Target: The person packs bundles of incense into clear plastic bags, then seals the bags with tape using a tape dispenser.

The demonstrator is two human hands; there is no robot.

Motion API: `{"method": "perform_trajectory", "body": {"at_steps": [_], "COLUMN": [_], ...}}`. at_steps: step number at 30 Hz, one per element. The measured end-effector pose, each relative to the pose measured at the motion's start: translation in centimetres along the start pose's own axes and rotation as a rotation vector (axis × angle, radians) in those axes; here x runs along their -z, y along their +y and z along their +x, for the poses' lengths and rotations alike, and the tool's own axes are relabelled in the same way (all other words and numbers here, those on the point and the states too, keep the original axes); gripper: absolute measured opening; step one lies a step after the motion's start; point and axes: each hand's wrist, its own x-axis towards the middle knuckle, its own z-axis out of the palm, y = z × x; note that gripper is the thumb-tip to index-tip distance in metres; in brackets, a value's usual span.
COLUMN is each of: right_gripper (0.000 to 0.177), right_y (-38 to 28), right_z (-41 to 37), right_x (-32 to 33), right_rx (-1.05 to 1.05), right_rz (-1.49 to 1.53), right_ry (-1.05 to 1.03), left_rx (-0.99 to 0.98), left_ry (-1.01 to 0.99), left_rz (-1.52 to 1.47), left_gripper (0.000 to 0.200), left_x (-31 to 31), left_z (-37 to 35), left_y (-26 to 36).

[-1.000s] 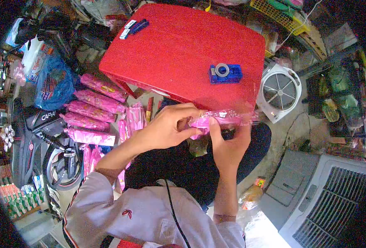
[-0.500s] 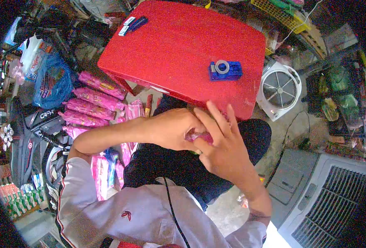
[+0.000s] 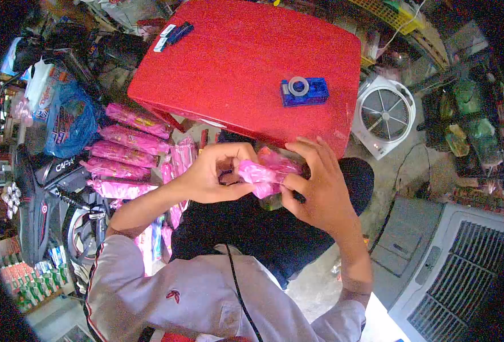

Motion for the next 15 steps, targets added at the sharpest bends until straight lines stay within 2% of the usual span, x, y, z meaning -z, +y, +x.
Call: {"method": "perform_trajectory", "body": {"at_steps": [3, 4, 6, 8, 9, 10, 11, 13, 14, 15], "right_gripper": [0.02, 0.02, 0.019, 0.019, 0.019, 0.018, 0.018, 0.019, 0.026, 0.028], "right_y": [0.1, 0.0, 0.1, -0.1, -0.2, 0.0, -0.1, -0.2, -0.2, -0.5], "right_z": [-0.2, -0.3, -0.5, -1.4, -1.8, -1.0, -1.0, -1.1, -1.1, -1.1], "right_x": [-1.2, -1.8, -2.5, -3.1, -3.6, -4.4, -5.0, -5.6, -5.4, -5.2], "right_rx": [-0.026, -0.041, -0.052, -0.186, -0.254, -0.084, -0.087, -0.09, -0.098, -0.118], "right_rz": [0.172, 0.24, 0.37, 0.494, 0.557, 0.602, 0.702, 0.898, 0.953, 1.034], "right_ry": [0.052, 0.068, 0.118, 0.196, 0.234, 0.353, 0.387, 0.453, 0.398, 0.352], "left_rx": [-0.298, -0.343, -0.15, 0.043, 0.024, 0.023, 0.019, -0.078, -0.126, -0.094], "left_ry": [0.015, 0.052, 0.16, 0.312, 0.305, 0.272, 0.236, 0.199, 0.178, 0.195], "left_rz": [0.674, 0.709, 0.289, -0.07, -0.373, -0.546, -0.718, -0.248, -0.014, 0.016], "left_gripper": [0.025, 0.023, 0.02, 0.018, 0.021, 0.025, 0.029, 0.042, 0.049, 0.049], "left_x": [0.2, 0.0, -0.6, -0.6, -0.1, -0.1, -0.2, -0.1, 0.0, 0.0], "left_z": [0.7, 0.9, 0.3, -0.1, 0.2, 0.3, 0.5, 0.3, 0.2, 0.2], "left_y": [0.0, -0.9, -2.1, -2.1, -2.0, -1.7, -1.3, -1.7, -1.9, -1.9]}}
